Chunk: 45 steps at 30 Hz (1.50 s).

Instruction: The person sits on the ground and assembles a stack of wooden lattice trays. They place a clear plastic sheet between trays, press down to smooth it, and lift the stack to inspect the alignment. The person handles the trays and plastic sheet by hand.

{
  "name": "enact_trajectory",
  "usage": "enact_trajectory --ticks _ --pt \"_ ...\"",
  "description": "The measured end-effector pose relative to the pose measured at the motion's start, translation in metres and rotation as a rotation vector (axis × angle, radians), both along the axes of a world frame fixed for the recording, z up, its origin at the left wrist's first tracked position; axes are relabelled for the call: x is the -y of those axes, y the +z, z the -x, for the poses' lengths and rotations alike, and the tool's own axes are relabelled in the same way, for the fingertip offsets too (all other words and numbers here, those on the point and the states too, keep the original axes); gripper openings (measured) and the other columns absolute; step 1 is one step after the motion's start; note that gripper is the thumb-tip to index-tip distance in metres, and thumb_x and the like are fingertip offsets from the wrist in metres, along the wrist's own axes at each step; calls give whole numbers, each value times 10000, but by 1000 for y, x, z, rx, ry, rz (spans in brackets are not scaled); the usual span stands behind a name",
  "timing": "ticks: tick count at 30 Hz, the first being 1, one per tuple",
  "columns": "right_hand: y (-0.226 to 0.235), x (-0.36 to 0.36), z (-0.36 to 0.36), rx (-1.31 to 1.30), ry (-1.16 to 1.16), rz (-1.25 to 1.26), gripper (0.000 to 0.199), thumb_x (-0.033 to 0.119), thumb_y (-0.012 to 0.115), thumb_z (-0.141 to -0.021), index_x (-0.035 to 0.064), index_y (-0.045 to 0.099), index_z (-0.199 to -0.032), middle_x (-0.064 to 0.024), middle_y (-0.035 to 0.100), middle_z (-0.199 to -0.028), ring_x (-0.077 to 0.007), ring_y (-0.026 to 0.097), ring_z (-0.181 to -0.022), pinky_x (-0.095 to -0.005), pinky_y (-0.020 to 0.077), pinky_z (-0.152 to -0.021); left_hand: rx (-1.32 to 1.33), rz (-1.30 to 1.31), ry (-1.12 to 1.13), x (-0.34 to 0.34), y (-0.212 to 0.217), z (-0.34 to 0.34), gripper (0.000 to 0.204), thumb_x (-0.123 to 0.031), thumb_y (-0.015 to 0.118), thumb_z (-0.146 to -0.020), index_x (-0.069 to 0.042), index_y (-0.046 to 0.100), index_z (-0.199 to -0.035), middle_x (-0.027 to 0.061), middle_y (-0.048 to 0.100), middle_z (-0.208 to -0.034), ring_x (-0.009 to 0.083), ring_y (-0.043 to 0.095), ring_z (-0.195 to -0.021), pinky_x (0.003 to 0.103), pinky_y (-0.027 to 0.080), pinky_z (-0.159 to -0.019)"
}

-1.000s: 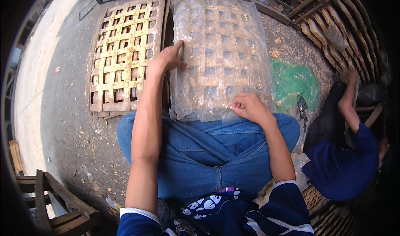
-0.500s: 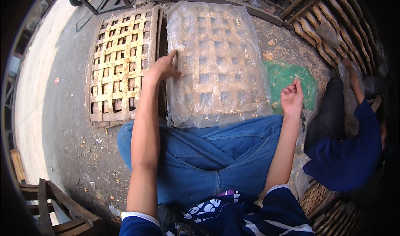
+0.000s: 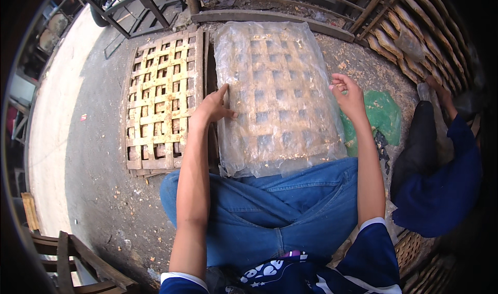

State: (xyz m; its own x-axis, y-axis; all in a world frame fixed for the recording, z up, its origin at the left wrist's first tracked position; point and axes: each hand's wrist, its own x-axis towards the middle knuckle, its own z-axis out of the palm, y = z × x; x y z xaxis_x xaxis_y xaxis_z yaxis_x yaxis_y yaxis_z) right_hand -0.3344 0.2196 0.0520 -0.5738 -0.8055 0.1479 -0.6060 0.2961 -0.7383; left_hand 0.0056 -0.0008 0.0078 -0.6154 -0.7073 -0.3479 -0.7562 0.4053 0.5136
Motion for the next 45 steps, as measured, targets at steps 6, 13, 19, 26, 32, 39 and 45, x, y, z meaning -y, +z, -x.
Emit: enact_trajectory --ticks 6,13,19,26,32,39,45 --pt "-59 34 14 -406 183 -150 419 165 723 -858 92 659 -1265 -112 585 -1159 -291 583 -1088 -405 486 -934 -45 55 -14 -5 -4 0 1124 -253 928 -647 -150 295 -1570 261 651 -1232 385 637 -1158 430 511 -976" --pt "-72 49 8 -436 150 -176 315 158 709 -865 121 715 -1178 -91 585 -1125 -291 572 -1097 -414 487 -920 11 -66 -11 3 -1 1 1160 -227 936 -635 -113 264 -1573 270 597 -1284 405 582 -1213 448 477 -1029" --pt "-78 54 20 -455 109 -73 122 151 699 -867 87 712 -971 -94 627 -1002 -310 600 -1037 -425 511 -859 15 -68 7 1 7 7 1167 -234 940 -631 -132 265 -1578 259 620 -1228 400 612 -1157 453 497 -983" --pt "-74 49 21 -472 72 -100 80 138 680 -877 79 697 -928 -98 646 -1024 -311 628 -988 -434 523 -828 0 -19 7 -1 4 3 1124 -209 917 -669 -158 270 -1587 217 679 -1116 345 662 -1073 425 515 -929" --pt "-80 48 61 287 -401 406 278 75 617 -947 61 600 -1224 -127 647 -1177 -248 658 -964 -382 550 -781 -9 11 -3 -3 2 0 1122 -221 919 -671 -156 272 -1586 227 666 -1155 345 647 -1111 422 510 -943" --pt "-104 17 143 380 -849 606 441 145 665 -942 33 518 -1342 -115 636 -1209 -195 630 -1040 -360 544 -812 9 -37 -15 0 7 7 1157 -247 926 -647 -130 259 -1585 257 628 -1226 384 625 -1150 435 507 -971" --pt "-68 93 64 -36 -180 147 335 137 709 -879 57 644 -1199 -112 658 -1126 -254 644 -1053 -373 507 -901 24 -90 16 4 6 3 1181 -248 940 -629 -131 253 -1582 250 619 -1219 392 618 -1147 444 503 -965"
